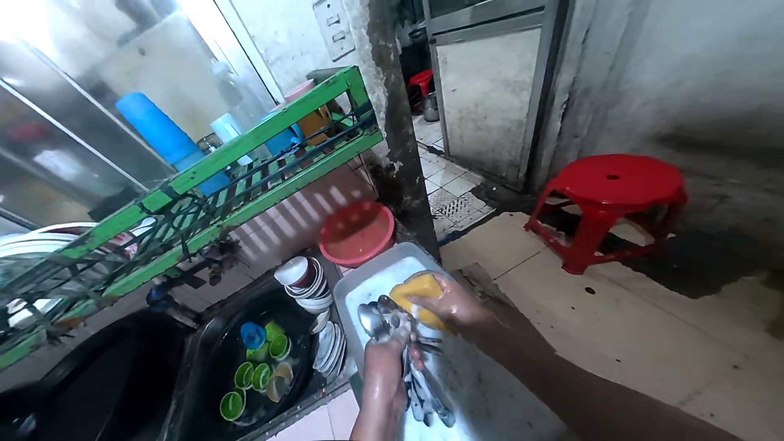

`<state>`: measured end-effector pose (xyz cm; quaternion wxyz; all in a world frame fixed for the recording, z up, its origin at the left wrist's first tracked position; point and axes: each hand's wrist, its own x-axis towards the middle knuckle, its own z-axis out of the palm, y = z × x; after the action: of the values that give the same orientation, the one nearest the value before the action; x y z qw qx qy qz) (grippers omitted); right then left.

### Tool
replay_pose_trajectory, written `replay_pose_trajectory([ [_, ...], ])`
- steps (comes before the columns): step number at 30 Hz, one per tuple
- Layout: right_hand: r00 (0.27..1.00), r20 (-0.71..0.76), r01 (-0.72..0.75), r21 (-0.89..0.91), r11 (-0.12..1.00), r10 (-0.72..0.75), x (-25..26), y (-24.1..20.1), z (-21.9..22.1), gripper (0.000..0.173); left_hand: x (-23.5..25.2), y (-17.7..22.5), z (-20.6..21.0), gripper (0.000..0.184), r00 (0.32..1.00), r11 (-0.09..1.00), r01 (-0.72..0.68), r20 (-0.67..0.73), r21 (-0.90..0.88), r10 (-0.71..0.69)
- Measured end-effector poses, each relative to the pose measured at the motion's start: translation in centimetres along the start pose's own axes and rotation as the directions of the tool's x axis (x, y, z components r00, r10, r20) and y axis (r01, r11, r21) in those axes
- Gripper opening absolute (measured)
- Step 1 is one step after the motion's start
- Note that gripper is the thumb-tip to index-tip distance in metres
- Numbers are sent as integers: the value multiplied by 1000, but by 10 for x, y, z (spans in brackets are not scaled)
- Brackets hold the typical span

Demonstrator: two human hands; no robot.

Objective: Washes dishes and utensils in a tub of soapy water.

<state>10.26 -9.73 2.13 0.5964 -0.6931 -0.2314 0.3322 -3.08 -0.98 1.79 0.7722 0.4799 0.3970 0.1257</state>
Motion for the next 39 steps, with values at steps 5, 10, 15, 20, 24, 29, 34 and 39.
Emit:
replay_pose_trajectory([
  [5, 972, 186, 180, -194, 964, -144, 2, 28, 11, 48, -5, -3, 2, 2, 992, 990, -71, -92, 121, 83],
  [10, 987, 67, 158, -468, 869, -143, 30, 7, -2, 42, -7, -12, 0, 3, 991, 1000, 9, -137, -9, -10],
  [15, 991, -4, -131, 153, 980, 134, 18, 8, 18, 63, -13, -5, -6, 6, 998, 997, 5, -70, -74, -10],
  [20, 977, -213, 1, 131, 991, 27, 21, -3, 14, 49, -15, -10, -12, 12, 998, 997, 42, 51, 66, -45],
  [24, 940, -295, -24, 441, 897, 170, 20, -12, 24, 57, -1, -14, -2, 13, 1000, 1000, -15, -13, 9, 15],
  [29, 977, -89, -185, 74, 980, 191, 8, 7, 30, 49, 5, -9, -10, 15, 999, 999, -45, -28, 19, 46],
  [34, 921, 317, -173, -194, 966, 229, 7, 4, -5, 40, 14, -8, -26, 28, 982, 941, -110, 114, -320, 153],
  [39, 667, 615, 155, -667, 729, 420, -9, 0, 1, 53, 20, -7, -27, 17, 987, 938, -36, 137, -345, 88],
])
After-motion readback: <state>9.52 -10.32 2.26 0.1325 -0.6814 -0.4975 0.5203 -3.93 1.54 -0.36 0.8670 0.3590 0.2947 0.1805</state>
